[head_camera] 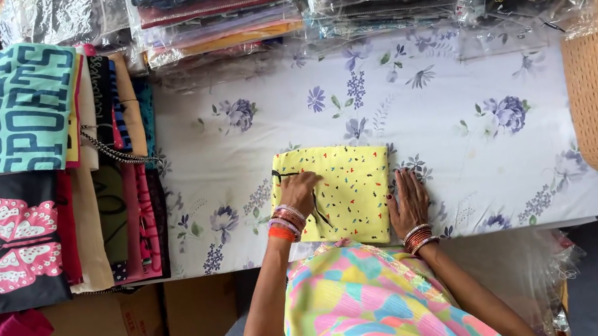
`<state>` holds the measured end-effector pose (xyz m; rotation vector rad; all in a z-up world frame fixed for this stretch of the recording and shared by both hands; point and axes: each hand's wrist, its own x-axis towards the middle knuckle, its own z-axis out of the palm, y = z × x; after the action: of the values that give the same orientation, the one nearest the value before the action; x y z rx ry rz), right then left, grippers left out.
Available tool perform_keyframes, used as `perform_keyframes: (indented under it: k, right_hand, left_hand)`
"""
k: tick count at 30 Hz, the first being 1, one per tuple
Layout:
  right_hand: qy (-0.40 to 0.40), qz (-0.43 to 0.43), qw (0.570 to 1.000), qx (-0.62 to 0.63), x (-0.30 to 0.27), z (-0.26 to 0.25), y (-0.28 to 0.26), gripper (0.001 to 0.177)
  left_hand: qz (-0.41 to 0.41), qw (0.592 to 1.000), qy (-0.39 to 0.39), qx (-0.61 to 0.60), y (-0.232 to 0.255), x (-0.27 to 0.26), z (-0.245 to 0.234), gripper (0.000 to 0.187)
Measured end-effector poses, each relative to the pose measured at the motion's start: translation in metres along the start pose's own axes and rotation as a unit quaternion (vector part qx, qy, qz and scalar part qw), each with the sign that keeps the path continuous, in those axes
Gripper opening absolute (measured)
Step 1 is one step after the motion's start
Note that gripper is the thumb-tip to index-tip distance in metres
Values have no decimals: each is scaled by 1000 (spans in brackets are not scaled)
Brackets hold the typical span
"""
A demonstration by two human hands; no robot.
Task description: Folding yellow patterned pants and a pink t-shirt on a table.
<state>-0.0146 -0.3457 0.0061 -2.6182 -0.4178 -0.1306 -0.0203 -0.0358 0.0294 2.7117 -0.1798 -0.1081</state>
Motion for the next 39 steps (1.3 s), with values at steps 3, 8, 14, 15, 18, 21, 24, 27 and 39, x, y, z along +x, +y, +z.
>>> perform_keyframes:
  k: [3, 8, 14, 15, 18, 21, 24, 27, 39]
  right_hand:
    - [8, -5, 999, 33, -3, 0, 4, 63]
    - [8, 11, 999, 36, -8, 6, 8, 58]
    - [-67, 46, 991, 102, -4, 12, 12, 58]
    - [-70, 36, 992, 101, -1, 10, 9, 58]
    - [-138, 95, 964, 206, 7, 3, 4, 69]
    - [-142, 75, 953, 255, 10, -1, 4, 79]
    - [-143, 16, 940, 308, 14, -8, 5, 84]
    - [-170, -1, 927, 335, 13, -13, 10, 85]
    - [-311, 13, 811, 495, 28, 64, 80, 89]
  left_hand:
    - [-10, 993, 115, -38, -15, -8, 18, 62]
    - [-238, 903, 336, -119, -22, -27, -6, 51]
    - [-463, 853, 170, -173, -9, -21, -13, 78]
    - [-468, 848, 176, -176, -4, -19, -25, 78]
    - [-531, 814, 126, -197, 9, -13, -50, 94]
    - [-559, 796, 86, -216, 4, -14, -43, 89]
    - [-542, 807, 106, -208, -16, -21, -13, 78]
    - [-507, 798, 146, -291, -37, -29, 23, 77]
    - [-415, 865, 68, -272, -58, -30, 34, 87]
